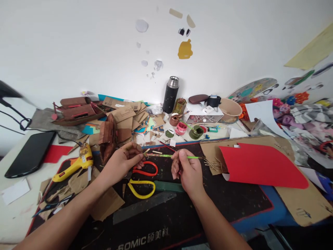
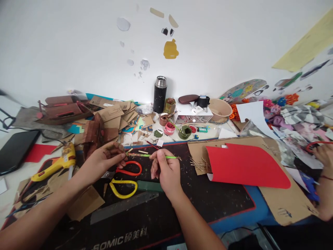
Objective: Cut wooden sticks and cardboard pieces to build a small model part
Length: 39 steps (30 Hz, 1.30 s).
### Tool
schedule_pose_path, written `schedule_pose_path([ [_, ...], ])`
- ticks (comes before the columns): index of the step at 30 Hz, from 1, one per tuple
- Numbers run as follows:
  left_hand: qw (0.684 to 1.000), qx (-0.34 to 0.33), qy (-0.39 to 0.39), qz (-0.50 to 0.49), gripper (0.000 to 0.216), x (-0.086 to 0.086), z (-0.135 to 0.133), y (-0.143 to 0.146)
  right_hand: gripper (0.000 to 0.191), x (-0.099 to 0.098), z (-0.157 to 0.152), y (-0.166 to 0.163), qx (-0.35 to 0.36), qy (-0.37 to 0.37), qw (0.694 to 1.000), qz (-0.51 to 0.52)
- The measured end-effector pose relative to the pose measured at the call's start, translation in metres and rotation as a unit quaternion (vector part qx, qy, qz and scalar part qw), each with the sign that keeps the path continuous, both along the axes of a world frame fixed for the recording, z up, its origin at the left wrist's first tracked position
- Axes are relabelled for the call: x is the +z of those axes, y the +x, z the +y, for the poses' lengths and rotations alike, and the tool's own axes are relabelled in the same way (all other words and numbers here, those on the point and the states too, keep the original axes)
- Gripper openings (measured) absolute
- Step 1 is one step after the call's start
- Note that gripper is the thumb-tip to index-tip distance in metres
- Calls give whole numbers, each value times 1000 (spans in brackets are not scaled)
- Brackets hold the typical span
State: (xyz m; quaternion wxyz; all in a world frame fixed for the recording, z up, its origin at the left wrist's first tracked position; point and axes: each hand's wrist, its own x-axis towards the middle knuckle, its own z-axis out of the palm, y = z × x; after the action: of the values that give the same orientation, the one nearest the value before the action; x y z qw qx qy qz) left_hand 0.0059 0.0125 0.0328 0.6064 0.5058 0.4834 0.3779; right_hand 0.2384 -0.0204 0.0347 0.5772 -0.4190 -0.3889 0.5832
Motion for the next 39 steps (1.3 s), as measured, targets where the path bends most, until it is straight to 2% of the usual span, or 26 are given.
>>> schedule_pose_path([
  [7, 1000, -2, -3, 6, 41, 2, -1, 3, 44, -2, 5, 7, -51, 4, 999, 3],
  [14, 1000, -13, -8, 2, 40, 1, -2, 4, 46, -2, 1, 3, -18, -6, 1000, -5],
  [20, 1000, -12, -9, 3, 41, 2, -3, 5, 47, -2, 6, 6, -58, -7, 998, 2],
  [27, 1000, -18, -15, 3, 41, 3, -3, 6, 48, -1, 4, 5, -32, -8, 999, 3],
  [33, 1000, -14, -19, 1, 40, 2, -3, 6, 46, -4, 9, 8, -66, -10, 998, 0],
  [39, 999, -2, -33, 3, 39, 0, -2, 6, 48, -3, 6, 5, -34, -14, 999, 7],
])
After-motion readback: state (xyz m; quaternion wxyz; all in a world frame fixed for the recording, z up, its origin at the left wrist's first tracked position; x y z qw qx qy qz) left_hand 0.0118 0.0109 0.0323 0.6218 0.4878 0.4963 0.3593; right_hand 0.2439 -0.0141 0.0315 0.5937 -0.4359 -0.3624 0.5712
